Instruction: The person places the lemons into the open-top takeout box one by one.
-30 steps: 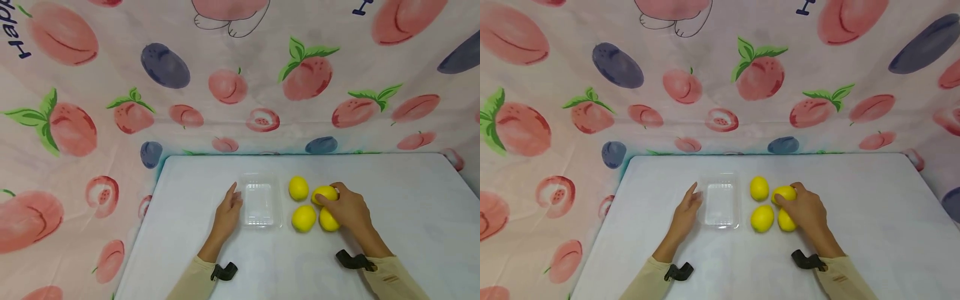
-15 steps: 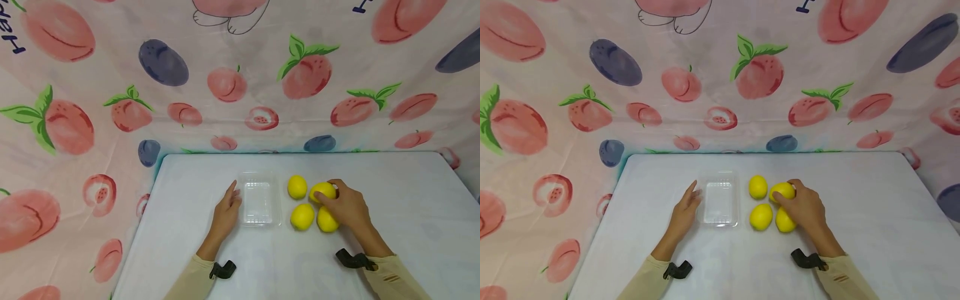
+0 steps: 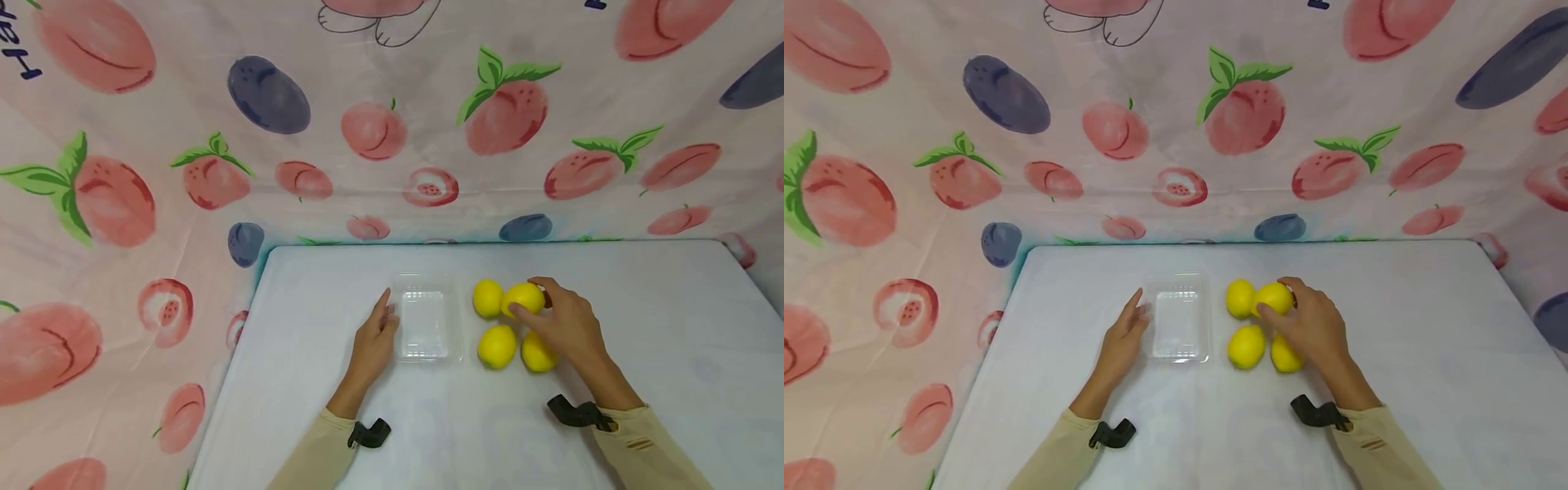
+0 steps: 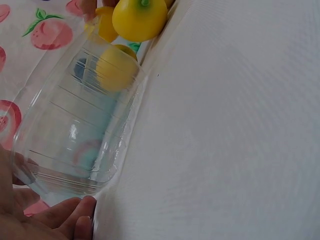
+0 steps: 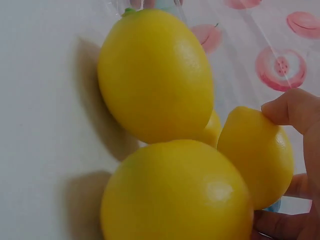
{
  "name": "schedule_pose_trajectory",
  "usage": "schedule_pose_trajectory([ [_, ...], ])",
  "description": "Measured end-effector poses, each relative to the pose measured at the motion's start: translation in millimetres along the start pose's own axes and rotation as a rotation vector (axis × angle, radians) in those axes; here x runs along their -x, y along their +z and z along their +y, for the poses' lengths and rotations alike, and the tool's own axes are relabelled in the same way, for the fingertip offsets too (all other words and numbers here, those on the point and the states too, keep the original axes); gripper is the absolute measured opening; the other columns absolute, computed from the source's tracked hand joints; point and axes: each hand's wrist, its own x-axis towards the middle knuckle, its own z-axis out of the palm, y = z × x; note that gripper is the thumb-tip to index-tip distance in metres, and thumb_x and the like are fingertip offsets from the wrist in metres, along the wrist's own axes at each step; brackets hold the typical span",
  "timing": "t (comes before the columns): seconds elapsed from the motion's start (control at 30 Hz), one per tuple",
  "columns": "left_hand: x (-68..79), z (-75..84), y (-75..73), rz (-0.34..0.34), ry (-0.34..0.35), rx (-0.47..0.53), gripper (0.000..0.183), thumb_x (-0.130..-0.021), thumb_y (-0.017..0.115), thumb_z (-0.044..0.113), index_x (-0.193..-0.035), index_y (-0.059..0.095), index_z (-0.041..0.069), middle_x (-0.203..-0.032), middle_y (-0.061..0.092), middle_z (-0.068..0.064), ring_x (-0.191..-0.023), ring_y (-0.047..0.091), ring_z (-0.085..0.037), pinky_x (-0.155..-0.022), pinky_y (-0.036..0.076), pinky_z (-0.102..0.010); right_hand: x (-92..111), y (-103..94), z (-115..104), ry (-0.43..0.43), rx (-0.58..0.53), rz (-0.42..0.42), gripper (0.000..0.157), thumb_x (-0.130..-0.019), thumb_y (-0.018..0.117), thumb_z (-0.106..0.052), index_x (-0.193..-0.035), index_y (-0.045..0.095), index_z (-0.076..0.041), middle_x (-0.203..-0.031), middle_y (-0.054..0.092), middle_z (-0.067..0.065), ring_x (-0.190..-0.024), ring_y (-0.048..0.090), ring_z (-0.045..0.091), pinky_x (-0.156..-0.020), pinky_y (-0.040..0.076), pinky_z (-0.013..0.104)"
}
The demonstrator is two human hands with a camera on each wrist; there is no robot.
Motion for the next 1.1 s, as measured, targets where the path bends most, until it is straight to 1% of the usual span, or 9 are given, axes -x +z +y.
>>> schedule_pose_trajectory([
  [0.23, -0.8, 2.6, 0.0, -0.006, -0.009, 0.016, 0.055, -0.106, 0.049, 0.031, -0.159, 0.037, 0.034, -0.147, 0.06, -0.005, -0.136, 0.056, -0.025, -0.114, 0.042, -0.05, -4, -6.4, -15, -0.043, -0.009, 0.011, 0.072, -0.089, 0.066, -0.066, -0.14, 0.057, -0.016, -0.107, 0.067, 0.018, -0.094, 0.058, 0.032, -0.068, 0.043, 0.038],
  [0.33, -0.7, 2.8, -0.8, -0.006, -0.005, 0.015, 0.055, -0.106, 0.05, 0.031, -0.159, 0.036, 0.036, -0.146, 0.06, -0.005, -0.136, 0.056, -0.025, -0.114, 0.042, -0.05, -5, -6.6, -24, -0.063, -0.027, 0.009, 0.072, -0.088, 0.067, -0.065, -0.141, 0.056, -0.017, -0.109, 0.067, 0.016, -0.097, 0.058, 0.031, -0.071, 0.044, 0.038],
  [0.5, 1.0, 2.0, -1.7, 0.001, -0.01, 0.016, 0.055, -0.106, 0.05, 0.029, -0.158, 0.037, 0.036, -0.144, 0.061, -0.007, -0.133, 0.058, -0.026, -0.112, 0.043, -0.052, -7, -8.6, -40, -0.117, -0.049, -0.001, 0.073, -0.088, 0.069, -0.064, -0.143, 0.055, -0.018, -0.115, 0.069, 0.014, -0.101, 0.06, 0.031, -0.075, 0.047, 0.043],
  [0.67, 0.9, 3.1, 0.9, -0.019, -0.005, 0.033, 0.055, -0.106, 0.051, 0.031, -0.159, 0.036, 0.036, -0.144, 0.062, -0.007, -0.132, 0.058, -0.026, -0.111, 0.044, -0.051, -10, -12.7, -55, -0.173, -0.065, 0.028, 0.068, -0.088, 0.072, -0.057, -0.141, 0.057, -0.017, -0.11, 0.07, 0.011, -0.099, 0.06, 0.031, -0.074, 0.046, 0.039],
  [0.77, 0.6, 2.6, 1.7, -0.012, 0.002, 0.029, 0.056, -0.106, 0.051, 0.031, -0.159, 0.036, 0.035, -0.143, 0.062, -0.007, -0.131, 0.059, -0.026, -0.111, 0.044, -0.051, -13, -9.5, -65, -0.193, -0.084, 0.017, 0.067, -0.088, 0.072, -0.057, -0.141, 0.057, -0.018, -0.11, 0.069, 0.009, -0.099, 0.06, 0.029, -0.074, 0.045, 0.038],
  [0.9, 1.9, 1.5, 0.2, -0.003, -0.002, 0.018, 0.056, -0.106, 0.05, 0.031, -0.159, 0.036, 0.034, -0.142, 0.063, -0.006, -0.13, 0.06, -0.024, -0.11, 0.044, -0.051, -15, -1.5, -79, -0.189, -0.122, -0.027, 0.067, -0.088, 0.071, -0.059, -0.141, 0.056, -0.02, -0.115, 0.069, 0.008, -0.102, 0.06, 0.028, -0.078, 0.048, 0.042],
  [1.1, 2.5, 1.1, -0.6, -0.007, 0.001, 0.025, 0.056, -0.106, 0.051, 0.031, -0.159, 0.036, 0.034, -0.142, 0.063, -0.007, -0.13, 0.06, -0.025, -0.111, 0.045, -0.05, -19, 11.2, -94, -0.201, -0.171, -0.058, 0.066, -0.087, 0.073, -0.057, -0.14, 0.057, -0.022, -0.117, 0.069, 0.007, -0.104, 0.061, 0.03, -0.082, 0.05, 0.046],
])
